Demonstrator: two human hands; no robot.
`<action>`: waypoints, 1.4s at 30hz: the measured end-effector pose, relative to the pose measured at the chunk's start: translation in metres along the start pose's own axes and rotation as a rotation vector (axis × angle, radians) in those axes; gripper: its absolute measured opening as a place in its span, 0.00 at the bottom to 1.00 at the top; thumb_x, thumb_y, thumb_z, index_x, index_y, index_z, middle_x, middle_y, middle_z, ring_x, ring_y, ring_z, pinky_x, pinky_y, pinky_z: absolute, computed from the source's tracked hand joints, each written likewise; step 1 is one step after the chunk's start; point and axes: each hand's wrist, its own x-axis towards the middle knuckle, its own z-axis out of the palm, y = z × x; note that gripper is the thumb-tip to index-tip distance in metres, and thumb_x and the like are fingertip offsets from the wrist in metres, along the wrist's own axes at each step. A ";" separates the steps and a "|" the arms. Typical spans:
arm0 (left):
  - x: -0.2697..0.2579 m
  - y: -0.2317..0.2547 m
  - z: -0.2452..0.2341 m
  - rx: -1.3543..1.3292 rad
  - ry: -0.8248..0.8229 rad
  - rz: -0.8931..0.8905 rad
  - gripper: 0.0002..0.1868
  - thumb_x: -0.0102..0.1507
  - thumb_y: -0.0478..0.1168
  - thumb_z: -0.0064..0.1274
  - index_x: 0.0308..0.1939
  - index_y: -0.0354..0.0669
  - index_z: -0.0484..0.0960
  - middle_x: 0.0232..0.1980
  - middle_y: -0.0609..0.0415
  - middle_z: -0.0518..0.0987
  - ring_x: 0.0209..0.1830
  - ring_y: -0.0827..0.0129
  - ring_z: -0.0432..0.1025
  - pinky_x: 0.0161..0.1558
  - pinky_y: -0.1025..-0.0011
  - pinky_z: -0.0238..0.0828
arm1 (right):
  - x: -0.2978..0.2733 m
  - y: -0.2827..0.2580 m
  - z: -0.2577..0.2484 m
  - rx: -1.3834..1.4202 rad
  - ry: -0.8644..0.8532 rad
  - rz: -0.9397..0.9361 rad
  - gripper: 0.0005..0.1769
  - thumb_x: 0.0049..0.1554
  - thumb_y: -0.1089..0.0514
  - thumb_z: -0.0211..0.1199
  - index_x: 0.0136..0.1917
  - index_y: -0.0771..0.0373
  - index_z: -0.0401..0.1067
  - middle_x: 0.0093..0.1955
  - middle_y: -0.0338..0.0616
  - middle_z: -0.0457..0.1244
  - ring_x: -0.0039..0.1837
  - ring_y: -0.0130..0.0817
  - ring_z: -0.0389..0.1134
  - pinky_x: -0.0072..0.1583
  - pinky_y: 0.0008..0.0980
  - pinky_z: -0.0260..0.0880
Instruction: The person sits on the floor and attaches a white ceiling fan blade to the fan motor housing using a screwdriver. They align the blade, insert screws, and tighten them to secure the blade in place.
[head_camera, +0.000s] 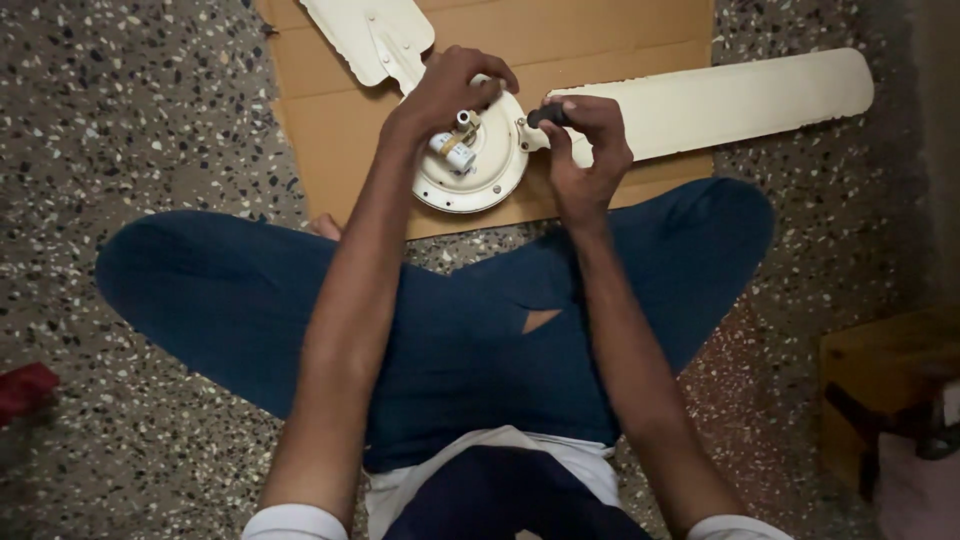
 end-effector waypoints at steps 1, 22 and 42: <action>-0.001 -0.001 0.000 0.007 0.050 0.057 0.11 0.62 0.37 0.53 0.45 0.41 0.87 0.38 0.46 0.81 0.38 0.60 0.76 0.45 0.65 0.72 | 0.000 0.000 0.000 0.014 0.003 0.006 0.19 0.60 0.78 0.69 0.58 0.66 0.66 0.58 0.50 0.65 0.61 0.40 0.73 0.62 0.35 0.79; -0.089 0.017 0.100 -0.266 1.385 -0.769 0.25 0.70 0.52 0.45 0.47 0.29 0.81 0.41 0.38 0.84 0.40 0.51 0.79 0.46 0.59 0.74 | -0.001 0.003 0.001 0.042 0.019 0.090 0.20 0.63 0.76 0.68 0.62 0.67 0.64 0.60 0.49 0.65 0.62 0.36 0.73 0.63 0.34 0.79; -0.096 0.036 0.091 -0.195 1.372 -0.732 0.26 0.74 0.50 0.37 0.46 0.28 0.80 0.43 0.36 0.84 0.42 0.46 0.78 0.47 0.55 0.72 | 0.004 0.020 -0.004 -0.064 0.028 0.070 0.19 0.61 0.76 0.74 0.58 0.67 0.68 0.57 0.45 0.63 0.57 0.34 0.73 0.57 0.32 0.78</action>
